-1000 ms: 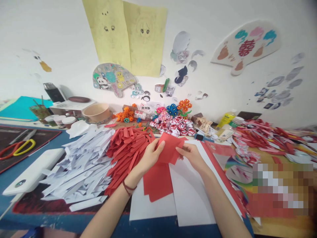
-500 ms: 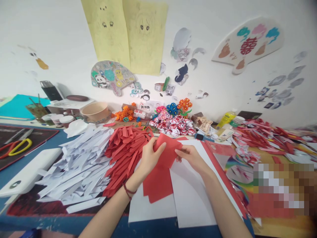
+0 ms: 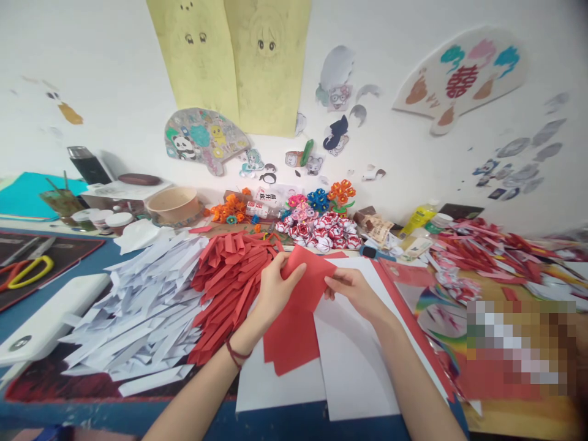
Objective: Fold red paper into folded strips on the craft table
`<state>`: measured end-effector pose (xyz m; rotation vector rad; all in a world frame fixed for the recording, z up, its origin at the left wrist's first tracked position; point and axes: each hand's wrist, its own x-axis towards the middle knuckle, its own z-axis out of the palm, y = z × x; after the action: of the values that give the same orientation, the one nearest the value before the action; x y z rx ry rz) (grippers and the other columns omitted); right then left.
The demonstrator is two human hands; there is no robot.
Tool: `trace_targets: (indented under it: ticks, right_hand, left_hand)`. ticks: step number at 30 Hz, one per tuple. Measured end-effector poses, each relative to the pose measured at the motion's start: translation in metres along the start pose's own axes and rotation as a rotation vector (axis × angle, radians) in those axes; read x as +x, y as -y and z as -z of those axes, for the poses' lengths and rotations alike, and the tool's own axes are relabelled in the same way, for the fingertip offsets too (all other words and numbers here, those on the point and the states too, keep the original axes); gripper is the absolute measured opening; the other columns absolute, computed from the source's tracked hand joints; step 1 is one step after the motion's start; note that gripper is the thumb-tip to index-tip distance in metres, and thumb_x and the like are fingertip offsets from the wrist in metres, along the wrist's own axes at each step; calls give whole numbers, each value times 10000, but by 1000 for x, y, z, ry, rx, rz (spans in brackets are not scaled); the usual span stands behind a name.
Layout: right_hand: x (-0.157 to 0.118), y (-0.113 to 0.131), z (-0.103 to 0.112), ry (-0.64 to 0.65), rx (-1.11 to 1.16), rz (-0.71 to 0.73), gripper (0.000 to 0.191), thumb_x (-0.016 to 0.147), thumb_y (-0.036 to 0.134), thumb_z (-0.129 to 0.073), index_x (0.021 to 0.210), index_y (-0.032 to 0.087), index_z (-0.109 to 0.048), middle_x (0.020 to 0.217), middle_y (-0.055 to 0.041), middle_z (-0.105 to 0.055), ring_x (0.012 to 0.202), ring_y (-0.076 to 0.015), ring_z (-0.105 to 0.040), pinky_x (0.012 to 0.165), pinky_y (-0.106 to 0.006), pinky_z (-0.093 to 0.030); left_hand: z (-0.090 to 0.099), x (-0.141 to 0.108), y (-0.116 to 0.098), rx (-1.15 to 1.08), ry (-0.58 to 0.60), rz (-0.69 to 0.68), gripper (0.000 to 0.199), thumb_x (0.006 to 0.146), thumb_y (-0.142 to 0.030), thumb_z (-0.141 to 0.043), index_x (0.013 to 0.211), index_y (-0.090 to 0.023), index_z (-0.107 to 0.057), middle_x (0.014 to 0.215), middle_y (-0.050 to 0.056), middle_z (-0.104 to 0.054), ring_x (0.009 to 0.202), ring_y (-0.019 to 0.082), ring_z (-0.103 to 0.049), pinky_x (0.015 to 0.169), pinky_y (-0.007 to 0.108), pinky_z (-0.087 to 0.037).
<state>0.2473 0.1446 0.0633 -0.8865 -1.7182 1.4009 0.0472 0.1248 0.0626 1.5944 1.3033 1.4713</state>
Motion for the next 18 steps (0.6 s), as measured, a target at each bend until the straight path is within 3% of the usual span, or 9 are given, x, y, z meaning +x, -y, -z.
trace_targets:
  ticks: [18]
  right_hand:
    - [-3,2,2,42,-13,-9,312,863,442,-584,850,140,-661,675,-46,-645,605,-151,-579,604,-280,-462]
  left_hand:
    - [1,0,-1,13,4,-6,191,836,-324,-589,958,-176,-595,887,18,-659,797,157,-600,718,230,-432]
